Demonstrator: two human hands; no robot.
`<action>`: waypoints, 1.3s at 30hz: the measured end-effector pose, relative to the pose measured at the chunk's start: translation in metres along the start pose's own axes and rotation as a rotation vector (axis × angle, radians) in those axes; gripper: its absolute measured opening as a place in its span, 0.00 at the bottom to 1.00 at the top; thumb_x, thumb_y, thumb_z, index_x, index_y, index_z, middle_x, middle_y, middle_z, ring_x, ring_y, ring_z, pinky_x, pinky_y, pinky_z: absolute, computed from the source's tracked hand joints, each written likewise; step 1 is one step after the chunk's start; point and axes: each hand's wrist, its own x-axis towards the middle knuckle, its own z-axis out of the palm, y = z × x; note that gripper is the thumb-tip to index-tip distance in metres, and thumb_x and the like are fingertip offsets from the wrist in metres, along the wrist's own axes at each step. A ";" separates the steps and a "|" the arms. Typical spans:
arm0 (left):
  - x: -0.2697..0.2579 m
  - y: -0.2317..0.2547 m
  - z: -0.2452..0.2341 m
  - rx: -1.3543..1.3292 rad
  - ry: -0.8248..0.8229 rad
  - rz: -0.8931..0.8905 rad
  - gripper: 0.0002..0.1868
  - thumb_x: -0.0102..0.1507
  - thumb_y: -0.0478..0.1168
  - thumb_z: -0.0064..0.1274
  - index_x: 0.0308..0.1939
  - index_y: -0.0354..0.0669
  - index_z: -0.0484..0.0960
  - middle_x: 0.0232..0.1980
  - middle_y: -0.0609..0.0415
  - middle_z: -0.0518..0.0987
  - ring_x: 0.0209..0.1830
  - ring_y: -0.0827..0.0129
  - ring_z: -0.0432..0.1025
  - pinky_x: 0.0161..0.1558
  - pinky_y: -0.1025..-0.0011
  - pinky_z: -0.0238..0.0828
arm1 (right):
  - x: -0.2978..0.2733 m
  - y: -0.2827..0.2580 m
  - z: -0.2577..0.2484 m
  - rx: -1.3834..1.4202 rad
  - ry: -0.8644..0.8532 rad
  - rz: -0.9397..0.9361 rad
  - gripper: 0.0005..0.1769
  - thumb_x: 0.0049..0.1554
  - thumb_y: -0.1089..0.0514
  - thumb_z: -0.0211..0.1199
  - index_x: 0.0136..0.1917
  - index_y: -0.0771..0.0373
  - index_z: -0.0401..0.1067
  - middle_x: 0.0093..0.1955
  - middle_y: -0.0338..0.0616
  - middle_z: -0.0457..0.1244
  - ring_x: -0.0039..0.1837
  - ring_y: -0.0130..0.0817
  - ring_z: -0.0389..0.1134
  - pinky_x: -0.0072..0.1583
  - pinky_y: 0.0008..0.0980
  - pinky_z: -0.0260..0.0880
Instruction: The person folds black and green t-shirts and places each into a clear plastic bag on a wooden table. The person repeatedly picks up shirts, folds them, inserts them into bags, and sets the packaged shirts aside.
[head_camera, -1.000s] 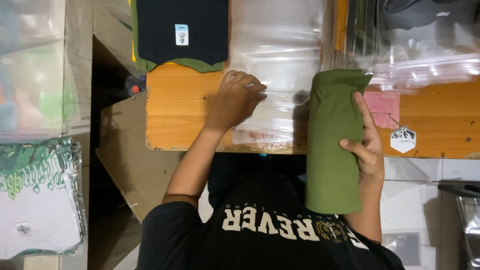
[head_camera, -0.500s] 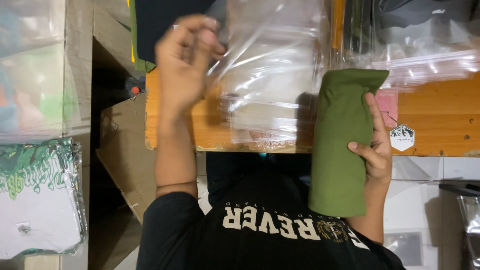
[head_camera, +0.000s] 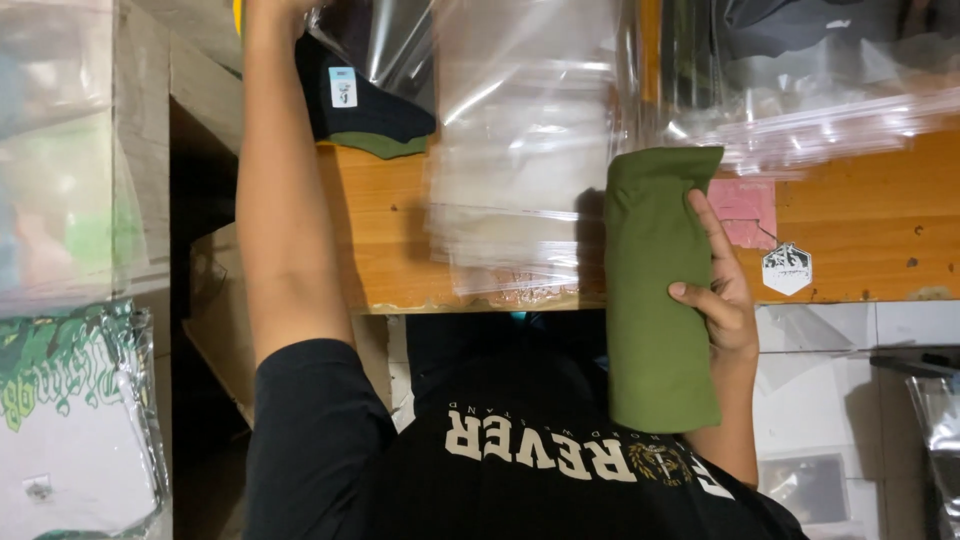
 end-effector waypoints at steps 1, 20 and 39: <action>0.000 0.001 0.016 0.058 0.048 0.056 0.08 0.66 0.47 0.48 0.46 0.56 0.81 0.42 0.61 0.80 0.42 0.72 0.75 0.44 0.73 0.75 | -0.001 0.000 0.001 -0.008 0.002 0.009 0.54 0.48 0.68 0.54 0.84 0.63 0.37 0.87 0.48 0.40 0.82 0.41 0.47 0.79 0.37 0.47; 0.008 0.003 0.278 0.599 0.310 0.534 0.37 0.60 0.69 0.57 0.57 0.41 0.79 0.54 0.51 0.76 0.53 0.55 0.69 0.39 0.57 0.75 | 0.015 0.012 0.012 0.003 -0.048 0.100 0.54 0.48 0.67 0.57 0.84 0.63 0.39 0.84 0.52 0.46 0.80 0.40 0.52 0.77 0.32 0.50; -0.120 0.084 0.164 0.228 -0.061 0.739 0.11 0.72 0.38 0.40 0.42 0.36 0.77 0.45 0.47 0.77 0.45 0.54 0.73 0.45 0.61 0.67 | 0.011 0.022 -0.004 -0.021 -0.036 0.083 0.52 0.49 0.68 0.56 0.84 0.63 0.40 0.85 0.50 0.44 0.81 0.40 0.49 0.78 0.34 0.49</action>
